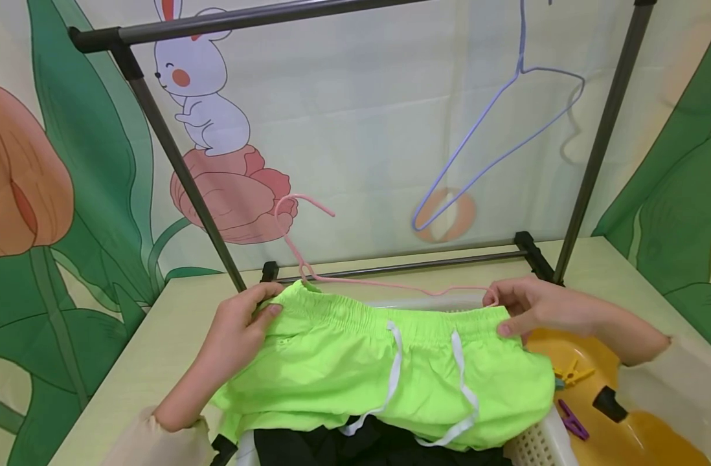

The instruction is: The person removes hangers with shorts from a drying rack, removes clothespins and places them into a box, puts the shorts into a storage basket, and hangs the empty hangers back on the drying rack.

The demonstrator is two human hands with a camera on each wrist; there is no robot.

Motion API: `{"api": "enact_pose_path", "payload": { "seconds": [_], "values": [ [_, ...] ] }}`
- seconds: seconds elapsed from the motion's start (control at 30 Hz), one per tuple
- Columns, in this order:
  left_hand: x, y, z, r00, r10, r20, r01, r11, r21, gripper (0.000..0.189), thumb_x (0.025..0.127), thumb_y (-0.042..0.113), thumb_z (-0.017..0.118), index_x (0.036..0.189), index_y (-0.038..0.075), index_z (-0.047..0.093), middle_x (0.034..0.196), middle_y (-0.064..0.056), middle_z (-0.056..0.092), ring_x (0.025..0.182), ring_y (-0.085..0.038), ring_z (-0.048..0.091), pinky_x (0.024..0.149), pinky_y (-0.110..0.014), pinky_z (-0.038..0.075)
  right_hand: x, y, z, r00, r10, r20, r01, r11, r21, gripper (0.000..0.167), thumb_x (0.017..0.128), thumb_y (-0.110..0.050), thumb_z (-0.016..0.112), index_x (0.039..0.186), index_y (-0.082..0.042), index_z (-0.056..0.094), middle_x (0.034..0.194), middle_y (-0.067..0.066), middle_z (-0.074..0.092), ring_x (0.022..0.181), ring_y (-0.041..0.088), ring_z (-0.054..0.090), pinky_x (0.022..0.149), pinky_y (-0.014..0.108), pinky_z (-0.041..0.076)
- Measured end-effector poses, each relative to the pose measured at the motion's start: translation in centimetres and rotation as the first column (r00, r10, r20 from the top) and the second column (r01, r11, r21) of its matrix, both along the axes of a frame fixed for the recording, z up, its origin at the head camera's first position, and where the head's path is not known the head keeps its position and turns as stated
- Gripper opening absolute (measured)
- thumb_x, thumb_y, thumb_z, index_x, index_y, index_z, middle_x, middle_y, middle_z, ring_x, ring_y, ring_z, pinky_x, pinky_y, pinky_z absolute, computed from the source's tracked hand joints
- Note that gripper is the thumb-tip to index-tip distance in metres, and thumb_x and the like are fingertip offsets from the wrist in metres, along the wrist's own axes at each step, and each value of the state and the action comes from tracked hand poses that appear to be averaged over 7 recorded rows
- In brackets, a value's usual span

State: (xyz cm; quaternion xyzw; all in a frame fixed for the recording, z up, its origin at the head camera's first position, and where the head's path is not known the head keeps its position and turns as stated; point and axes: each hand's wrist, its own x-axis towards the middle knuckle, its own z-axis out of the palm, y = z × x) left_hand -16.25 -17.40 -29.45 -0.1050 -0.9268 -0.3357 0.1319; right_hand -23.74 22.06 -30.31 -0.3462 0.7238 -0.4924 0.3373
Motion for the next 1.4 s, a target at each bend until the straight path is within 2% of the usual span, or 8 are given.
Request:
{"api": "enact_pose_path", "payload": {
  "seconds": [0.3,0.53,0.73,0.97,1.07,1.13,1.23,1.4],
  "values": [
    [0.0,0.1,-0.4,1.000,-0.010,-0.026,0.010,1.000,0.010,0.021,0.084,-0.002,0.054,0.103,0.003,0.061,0.100,-0.010,0.065,0.090,-0.018,0.060,0.073,-0.032,0.048,0.2,-0.1,-1.1,0.995,-0.075,0.070,0.070,0.995,0.077,0.041,0.085,-0.011,0.058,0.116,0.009,0.039,0.109,0.018,0.053,0.067,0.013,0.055,0.057,0.034,0.051],
    [0.1,0.4,-0.4,0.999,-0.025,-0.048,0.026,1.000,0.013,0.021,0.083,-0.004,0.055,0.103,0.002,0.061,0.099,-0.009,0.065,0.090,-0.018,0.059,0.074,-0.034,0.048,0.8,-0.6,-2.0,0.979,-0.123,0.164,0.105,0.988,0.115,0.053,0.084,-0.013,0.060,0.120,0.007,0.027,0.082,0.007,0.050,0.063,0.012,0.052,0.058,0.031,0.050],
    [0.3,0.8,-0.3,0.998,-0.023,-0.051,0.024,0.999,0.028,0.020,0.083,-0.003,0.055,0.101,0.002,0.061,0.097,-0.008,0.065,0.085,-0.016,0.058,0.072,-0.030,0.048,1.1,-0.9,-2.5,0.970,-0.129,0.206,0.107,0.988,0.113,0.047,0.083,-0.013,0.061,0.113,0.006,0.030,0.084,0.005,0.055,0.067,0.011,0.054,0.059,0.028,0.050],
    [0.5,1.1,-0.1,0.998,-0.027,-0.064,0.029,0.999,0.035,0.020,0.083,-0.004,0.055,0.100,0.002,0.061,0.096,-0.008,0.065,0.082,-0.015,0.058,0.071,-0.028,0.048,1.9,-1.3,-2.6,0.998,-0.063,0.015,0.059,0.979,0.193,0.033,0.082,-0.022,0.063,0.099,0.002,0.048,0.085,0.005,0.054,0.069,0.011,0.054,0.061,0.028,0.050],
    [0.5,1.2,-0.1,0.997,-0.030,-0.065,0.033,0.999,0.043,0.020,0.082,-0.004,0.055,0.100,0.002,0.061,0.095,-0.008,0.065,0.083,-0.015,0.058,0.071,-0.029,0.049,2.3,-1.7,-2.6,0.992,-0.024,-0.120,0.052,0.970,0.237,0.028,0.080,-0.028,0.063,0.090,-0.004,0.052,0.078,0.000,0.050,0.065,0.007,0.049,0.060,0.022,0.045],
    [0.6,1.2,-0.1,0.997,-0.034,-0.065,0.037,0.998,0.049,0.020,0.082,-0.005,0.055,0.100,0.002,0.061,0.095,-0.008,0.065,0.084,-0.015,0.058,0.071,-0.029,0.049,2.6,-2.0,-2.6,0.976,0.000,-0.218,0.061,0.960,0.273,0.026,0.079,-0.031,0.063,0.086,-0.009,0.053,0.073,-0.003,0.047,0.062,0.004,0.045,0.058,0.020,0.041],
    [0.7,1.3,0.0,0.997,-0.038,-0.065,0.041,0.998,0.054,0.019,0.082,-0.005,0.056,0.099,0.003,0.062,0.094,-0.007,0.065,0.081,-0.015,0.057,0.071,-0.028,0.048,3.1,-2.5,-2.5,0.931,0.035,-0.364,0.096,0.937,0.337,0.022,0.078,-0.032,0.063,0.085,-0.014,0.054,0.067,-0.008,0.044,0.059,0.002,0.039,0.055,0.018,0.036],
    [0.8,1.5,0.0,0.997,-0.048,-0.066,0.052,0.997,0.059,0.019,0.082,-0.005,0.056,0.097,0.003,0.062,0.093,-0.006,0.065,0.079,-0.014,0.055,0.069,-0.027,0.047,4.0,-3.1,-2.1,0.860,0.079,-0.504,0.165,0.892,0.422,0.020,0.079,-0.033,0.063,0.086,-0.018,0.052,0.063,-0.010,0.042,0.056,0.001,0.038,0.050,0.018,0.035]
  ]
}}
